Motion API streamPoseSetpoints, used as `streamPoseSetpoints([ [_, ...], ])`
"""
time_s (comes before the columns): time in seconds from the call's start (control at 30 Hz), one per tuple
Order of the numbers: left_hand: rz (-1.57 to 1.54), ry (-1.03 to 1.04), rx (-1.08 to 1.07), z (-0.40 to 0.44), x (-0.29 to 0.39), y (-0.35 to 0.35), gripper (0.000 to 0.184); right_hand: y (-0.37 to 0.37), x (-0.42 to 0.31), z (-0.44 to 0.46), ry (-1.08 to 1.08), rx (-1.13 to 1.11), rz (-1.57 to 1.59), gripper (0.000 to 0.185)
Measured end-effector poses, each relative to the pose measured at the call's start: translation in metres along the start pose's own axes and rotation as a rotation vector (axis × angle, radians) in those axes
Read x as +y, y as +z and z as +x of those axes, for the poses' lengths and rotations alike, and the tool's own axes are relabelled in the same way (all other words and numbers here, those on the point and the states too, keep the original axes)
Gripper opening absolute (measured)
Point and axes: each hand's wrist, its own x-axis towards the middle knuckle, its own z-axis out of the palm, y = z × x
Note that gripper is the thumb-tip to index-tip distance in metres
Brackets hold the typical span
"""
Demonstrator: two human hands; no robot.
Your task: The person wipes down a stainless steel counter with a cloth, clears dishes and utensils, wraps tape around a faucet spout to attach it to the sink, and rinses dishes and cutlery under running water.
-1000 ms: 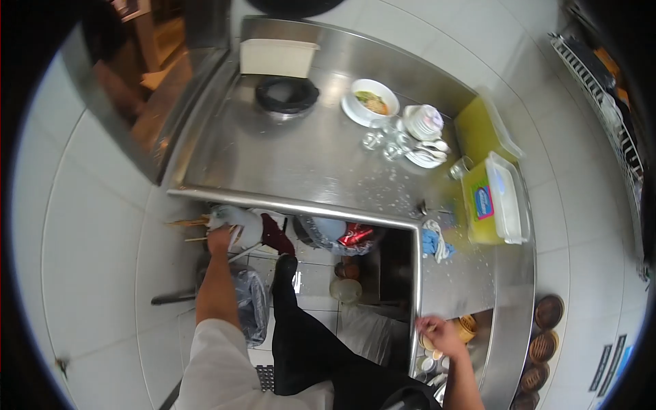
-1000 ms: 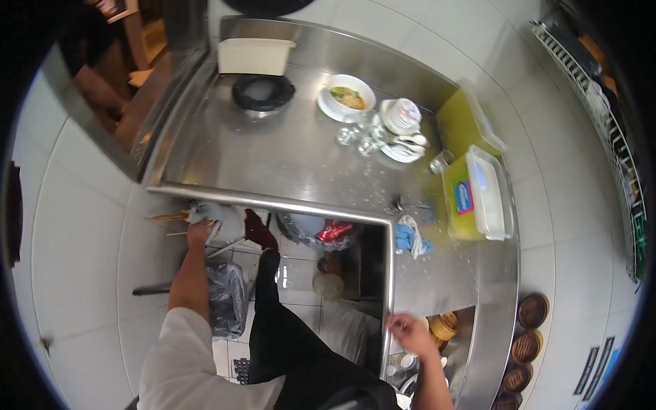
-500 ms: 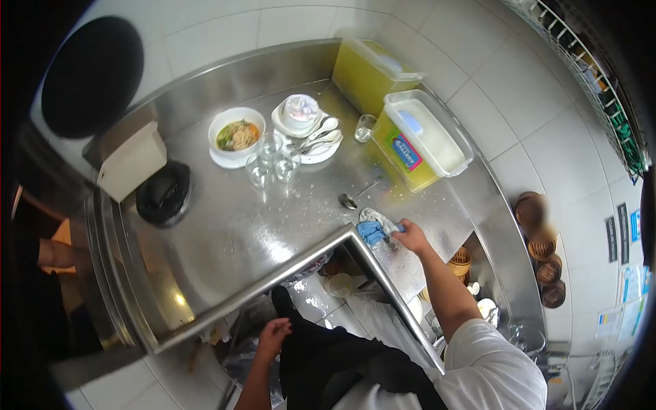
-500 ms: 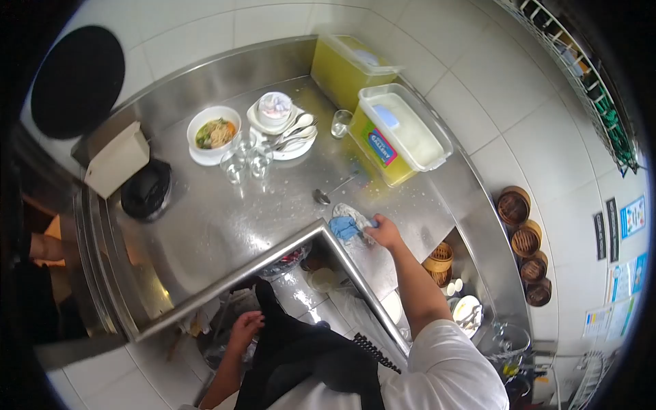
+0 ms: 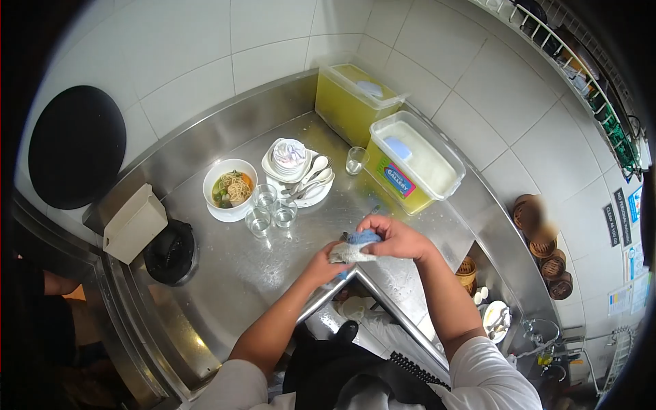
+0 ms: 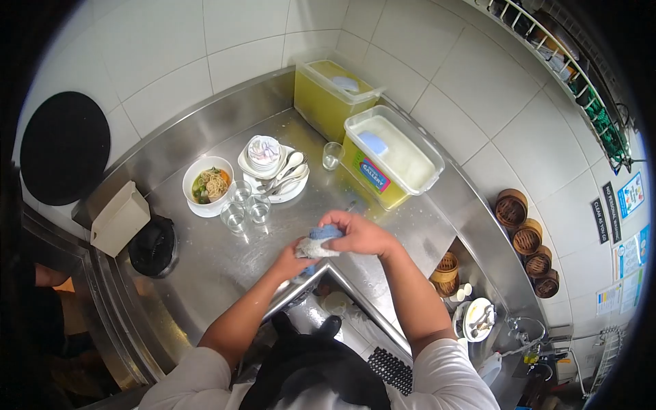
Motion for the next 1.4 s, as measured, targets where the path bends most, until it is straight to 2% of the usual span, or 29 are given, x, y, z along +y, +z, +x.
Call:
streamPoseSetpoints([
  [0.03, -0.126, -0.131, -0.023, -0.011, 0.010, -0.021, 0.068, -0.008, 0.004, 0.006, -0.028, 0.011, 0.064, 0.033],
  [0.07, -0.103, -0.054, 0.067, -0.029, 0.015, -0.037, 0.063, -0.019, 0.015, 0.014, -0.038, 0.010, 0.071, 0.033],
  [0.1, -0.080, 0.026, 0.158, -0.052, 0.018, -0.051, 0.058, -0.033, 0.035, 0.025, 0.075, 0.107, 0.104, 0.032],
  [0.13, 0.024, -0.007, 0.195, -0.073, 0.023, -0.068, 0.053, -0.048, 0.065, 0.037, 0.192, 0.198, 0.137, 0.033],
  [0.17, 0.129, -0.043, 0.231, -0.094, 0.030, -0.086, 0.049, -0.067, 0.128, 0.056, 0.112, 0.278, -0.187, 0.034],
  [0.2, 0.270, -0.120, 0.199, -0.116, 0.044, -0.102, 0.049, -0.066, 0.155, 0.056, 0.106, 0.271, -0.175, 0.034],
  [0.27, 0.520, -0.271, 0.138, -0.155, 0.066, -0.123, 0.048, -0.052, 0.194, 0.051, 0.065, 0.496, -1.435, 0.032],
  [0.3, 0.635, -0.339, 0.111, -0.173, 0.072, -0.130, 0.048, -0.055, 0.205, 0.052, 0.055, 0.511, -1.418, 0.032],
  [0.37, 0.686, -0.384, 0.180, -0.211, 0.075, -0.139, 0.048, -0.060, 0.225, 0.053, -0.119, 0.412, -1.271, 0.029],
  [0.4, 0.705, -0.388, 0.176, -0.230, 0.070, -0.143, 0.048, -0.063, 0.234, 0.060, -0.124, 0.425, -1.255, 0.029],
  [0.47, 0.559, -0.480, 0.313, -0.265, 0.054, -0.148, 0.050, -0.069, 0.243, 0.074, -0.039, 0.293, -1.187, 0.029],
  [0.5, 0.566, -0.479, 0.316, -0.279, 0.043, -0.147, 0.050, -0.069, 0.237, 0.074, -0.045, 0.296, -1.182, 0.029],
  [0.57, 0.544, -0.532, 0.472, -0.299, 0.034, -0.146, 0.053, -0.063, 0.226, 0.069, -0.110, 0.291, -1.116, 0.024],
  [0.6, 0.553, -0.531, 0.473, -0.305, 0.035, -0.145, 0.053, -0.058, 0.224, 0.070, -0.115, 0.298, -1.111, 0.024],
  [0.67, 0.615, -0.685, 0.563, -0.309, 0.049, -0.130, 0.056, -0.048, 0.229, 0.073, -0.003, 0.293, -1.192, 0.024],
  [0.7, 0.735, -0.611, 0.562, -0.320, 0.031, -0.133, 0.058, -0.042, 0.231, 0.076, -0.008, 0.290, -1.192, 0.024],
  [0.77, 0.738, -0.572, 0.591, -0.328, 0.016, -0.132, 0.059, -0.034, 0.231, 0.081, 0.075, 0.448, -1.114, 0.021],
  [0.8, 0.742, -0.529, 0.613, -0.329, 0.010, -0.134, 0.059, -0.034, 0.227, 0.087, 0.078, 0.452, -1.118, 0.021],
  [0.87, 0.741, -0.534, 0.629, -0.331, -0.001, -0.137, 0.058, -0.031, 0.199, 0.111, 0.133, 0.737, -0.746, 0.022],
  [0.93, 0.740, -0.549, 0.637, -0.331, -0.007, -0.139, 0.058, -0.028, 0.158, 0.153, 0.181, 0.908, -0.602, 0.025],
  [1.0, 0.719, -0.588, 0.647, -0.327, -0.004, -0.141, 0.057, -0.035, 0.156, 0.209, 0.152, 0.999, -0.550, 0.028],
  [1.1, 0.705, -0.605, 0.659, -0.326, -0.002, -0.139, 0.056, -0.033, 0.155, 0.277, 0.235, 0.985, -0.459, 0.030],
  [1.17, 0.759, -0.561, 0.658, -0.328, -0.011, -0.142, 0.056, -0.021, 0.152, 0.303, 0.230, 1.092, -0.405, 0.029],
  [1.27, 0.768, -0.555, 0.643, -0.337, -0.010, -0.145, 0.058, -0.005, 0.139, 0.304, 0.189, 0.983, -0.455, 0.032],
  [1.3, 0.724, -0.576, 0.640, -0.335, -0.007, -0.143, 0.059, 0.006, 0.133, 0.295, 0.133, 1.053, -0.495, 0.039],
  [1.37, 0.530, -0.667, 0.621, -0.338, -0.008, -0.152, 0.060, 0.035, 0.097, 0.252, 0.082, 1.052, -0.385, 0.041],
  [1.4, 0.490, -0.684, 0.571, -0.324, 0.032, -0.145, 0.058, 0.053, 0.099, 0.236, -0.178, 1.071, -0.250, 0.041],
])
